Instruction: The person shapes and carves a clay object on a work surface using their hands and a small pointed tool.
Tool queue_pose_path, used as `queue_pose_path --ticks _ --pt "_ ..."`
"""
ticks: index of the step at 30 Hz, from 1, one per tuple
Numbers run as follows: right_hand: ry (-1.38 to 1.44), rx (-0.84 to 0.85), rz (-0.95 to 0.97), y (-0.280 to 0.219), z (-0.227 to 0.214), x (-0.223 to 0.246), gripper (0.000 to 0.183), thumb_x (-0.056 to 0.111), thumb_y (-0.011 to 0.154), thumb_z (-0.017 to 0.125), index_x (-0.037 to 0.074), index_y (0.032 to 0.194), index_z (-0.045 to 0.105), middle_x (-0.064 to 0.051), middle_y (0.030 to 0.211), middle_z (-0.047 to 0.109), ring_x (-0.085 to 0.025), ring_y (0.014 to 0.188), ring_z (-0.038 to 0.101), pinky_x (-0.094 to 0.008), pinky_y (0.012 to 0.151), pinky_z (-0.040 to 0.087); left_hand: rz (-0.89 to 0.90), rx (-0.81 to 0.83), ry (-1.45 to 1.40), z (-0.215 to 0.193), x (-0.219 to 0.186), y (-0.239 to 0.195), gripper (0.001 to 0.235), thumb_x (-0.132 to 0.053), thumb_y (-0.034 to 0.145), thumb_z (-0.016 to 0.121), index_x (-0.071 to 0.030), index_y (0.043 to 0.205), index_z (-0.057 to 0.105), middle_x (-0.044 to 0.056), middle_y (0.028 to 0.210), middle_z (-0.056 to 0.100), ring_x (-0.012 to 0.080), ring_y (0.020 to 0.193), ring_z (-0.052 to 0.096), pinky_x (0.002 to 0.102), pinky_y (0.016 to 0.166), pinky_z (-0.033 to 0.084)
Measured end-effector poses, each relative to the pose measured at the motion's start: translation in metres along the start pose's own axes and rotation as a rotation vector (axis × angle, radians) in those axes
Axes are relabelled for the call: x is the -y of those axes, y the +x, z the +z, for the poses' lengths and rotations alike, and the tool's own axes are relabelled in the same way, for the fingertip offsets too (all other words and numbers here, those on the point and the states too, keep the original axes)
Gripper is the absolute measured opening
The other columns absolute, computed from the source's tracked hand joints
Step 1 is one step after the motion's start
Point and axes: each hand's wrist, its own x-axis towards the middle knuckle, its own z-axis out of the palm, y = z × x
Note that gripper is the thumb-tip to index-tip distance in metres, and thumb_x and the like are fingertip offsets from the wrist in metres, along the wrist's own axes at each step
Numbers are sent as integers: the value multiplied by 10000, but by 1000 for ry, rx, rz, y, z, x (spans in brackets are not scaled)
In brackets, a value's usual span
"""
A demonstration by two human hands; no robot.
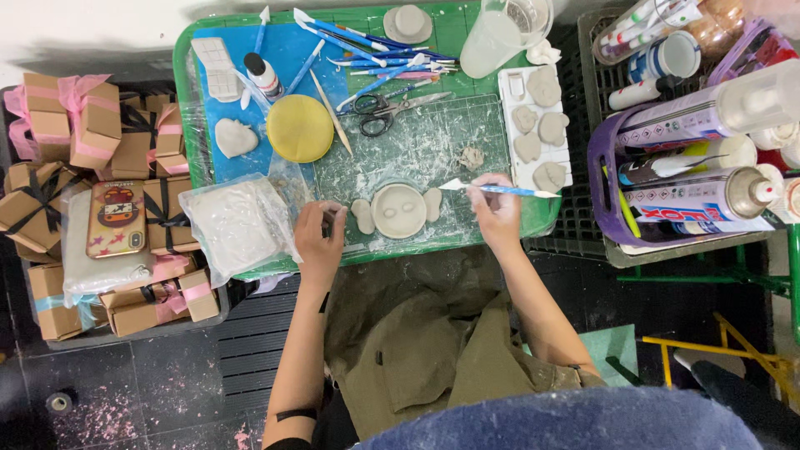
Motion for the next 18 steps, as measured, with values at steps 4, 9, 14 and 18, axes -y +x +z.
queue_pose_path --ticks 4,9,14,18 --pt "29 -121 4 13 1 16 173 -11 1037 639 82 1123 521 1 938 591 -31 731 524 -190 627 429 23 -6 -49 0 2 1 126 -89 937 760 -19 887 667 86 780 637 219 680 601 332 629 482" --pt "97 -79 41 16 8 19 215 -8 1025 649 103 1141 506 23 925 577 -28 735 513 -184 627 417 -68 12 -14 2 13 -7 166 -80 965 745 3 860 647 105 747 613 236 647 590 342 622 460" --pt "-44 -171 194 32 -4 24 82 87 1037 595 59 1112 578 -49 955 732 -63 655 562 -199 563 415 -58 9 -1 -2 7 -4 146 -40 1022 663 16 889 636 114 771 618 253 688 595 351 660 458" --pt "-65 2 169 42 1 25 84 129 1073 572 62 1122 557 -50 954 706 -58 686 575 -198 571 428 68 -26 -67 -2 4 -2 75 -69 961 709 -1 992 705 106 834 673 234 704 628 336 642 484"
